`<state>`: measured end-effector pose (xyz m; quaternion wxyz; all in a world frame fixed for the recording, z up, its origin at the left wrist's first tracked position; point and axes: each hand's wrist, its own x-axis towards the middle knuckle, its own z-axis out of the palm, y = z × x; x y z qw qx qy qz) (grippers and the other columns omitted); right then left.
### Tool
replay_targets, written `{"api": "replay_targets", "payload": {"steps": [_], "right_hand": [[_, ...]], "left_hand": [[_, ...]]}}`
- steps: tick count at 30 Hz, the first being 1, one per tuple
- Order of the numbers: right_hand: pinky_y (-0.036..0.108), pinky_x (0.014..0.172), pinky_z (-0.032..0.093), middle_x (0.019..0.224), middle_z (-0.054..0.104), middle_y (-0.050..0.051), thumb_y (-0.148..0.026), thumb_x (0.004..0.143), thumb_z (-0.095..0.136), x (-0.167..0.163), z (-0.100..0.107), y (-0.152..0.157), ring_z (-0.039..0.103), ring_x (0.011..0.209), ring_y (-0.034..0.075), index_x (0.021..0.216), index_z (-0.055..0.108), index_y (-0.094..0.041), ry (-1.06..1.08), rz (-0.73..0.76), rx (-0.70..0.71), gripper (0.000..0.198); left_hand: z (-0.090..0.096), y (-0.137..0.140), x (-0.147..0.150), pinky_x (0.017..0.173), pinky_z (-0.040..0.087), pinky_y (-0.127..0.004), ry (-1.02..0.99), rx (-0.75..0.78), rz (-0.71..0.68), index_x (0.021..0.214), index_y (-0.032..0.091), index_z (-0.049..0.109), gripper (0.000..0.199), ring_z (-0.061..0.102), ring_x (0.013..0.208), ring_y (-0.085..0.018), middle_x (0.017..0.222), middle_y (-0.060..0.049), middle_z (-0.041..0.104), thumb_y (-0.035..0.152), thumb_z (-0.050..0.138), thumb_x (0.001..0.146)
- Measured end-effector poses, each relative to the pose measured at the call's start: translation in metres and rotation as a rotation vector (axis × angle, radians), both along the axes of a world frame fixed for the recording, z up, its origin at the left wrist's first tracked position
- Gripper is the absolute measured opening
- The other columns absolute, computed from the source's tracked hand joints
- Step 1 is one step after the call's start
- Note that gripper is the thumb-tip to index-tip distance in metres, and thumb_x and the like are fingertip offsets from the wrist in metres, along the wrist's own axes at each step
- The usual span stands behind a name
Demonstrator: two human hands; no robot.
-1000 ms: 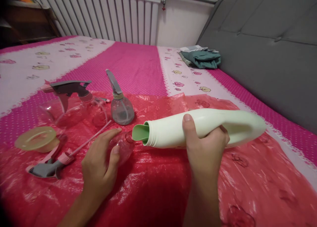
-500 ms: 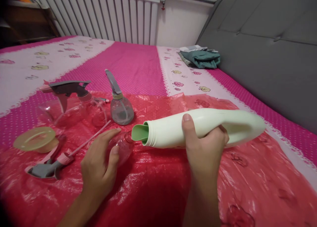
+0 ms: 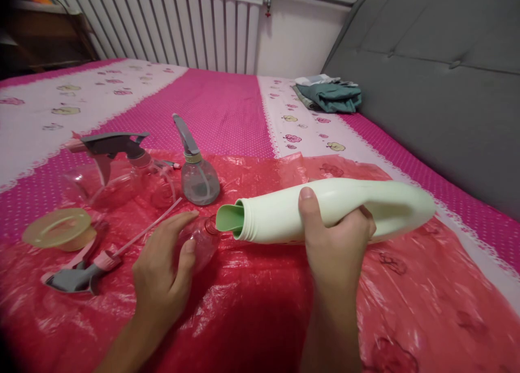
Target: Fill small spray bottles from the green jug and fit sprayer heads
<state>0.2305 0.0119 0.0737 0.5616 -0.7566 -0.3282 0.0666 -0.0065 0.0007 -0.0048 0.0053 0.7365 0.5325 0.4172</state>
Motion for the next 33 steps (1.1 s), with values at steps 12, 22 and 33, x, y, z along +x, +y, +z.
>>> {"api": "replay_targets", "payload": {"steps": [12,22,33], "right_hand": [[0.069,0.101,0.05,0.096,0.077,0.017,-0.078,0.058,0.068,0.0019,-0.0043,-0.0005,0.07,0.107,0.047,0.084,0.067,-0.022,-0.001,-0.004,-0.011,0.062],[0.066,0.1,0.051,0.097,0.076,0.018,-0.078,0.059,0.068,0.0019,-0.0044,-0.0003,0.071,0.107,0.046,0.088,0.069,-0.021,-0.003,0.004,-0.01,0.064],[0.066,0.099,0.05,0.099,0.075,0.018,-0.079,0.058,0.067,0.002,-0.004,-0.0013,0.069,0.109,0.047,0.089,0.068,-0.021,-0.001,-0.009,-0.023,0.066]], "left_hand": [[-0.001,0.001,-0.0007,0.1,0.055,-0.041,-0.004,0.001,-0.002,0.139,0.024,0.063,0.034,0.071,0.12,-0.028,0.133,-0.009,0.074,0.033,0.045,0.111],[-0.0009,0.0005,-0.0007,0.1,0.055,-0.042,-0.008,0.011,0.0,0.138,0.023,0.063,0.034,0.072,0.12,-0.028,0.132,-0.009,0.075,0.034,0.046,0.111],[-0.0015,0.0008,-0.0013,0.102,0.057,-0.042,-0.017,-0.006,0.0,0.139,0.024,0.064,0.036,0.072,0.122,-0.029,0.134,-0.009,0.075,0.033,0.047,0.109]]}}
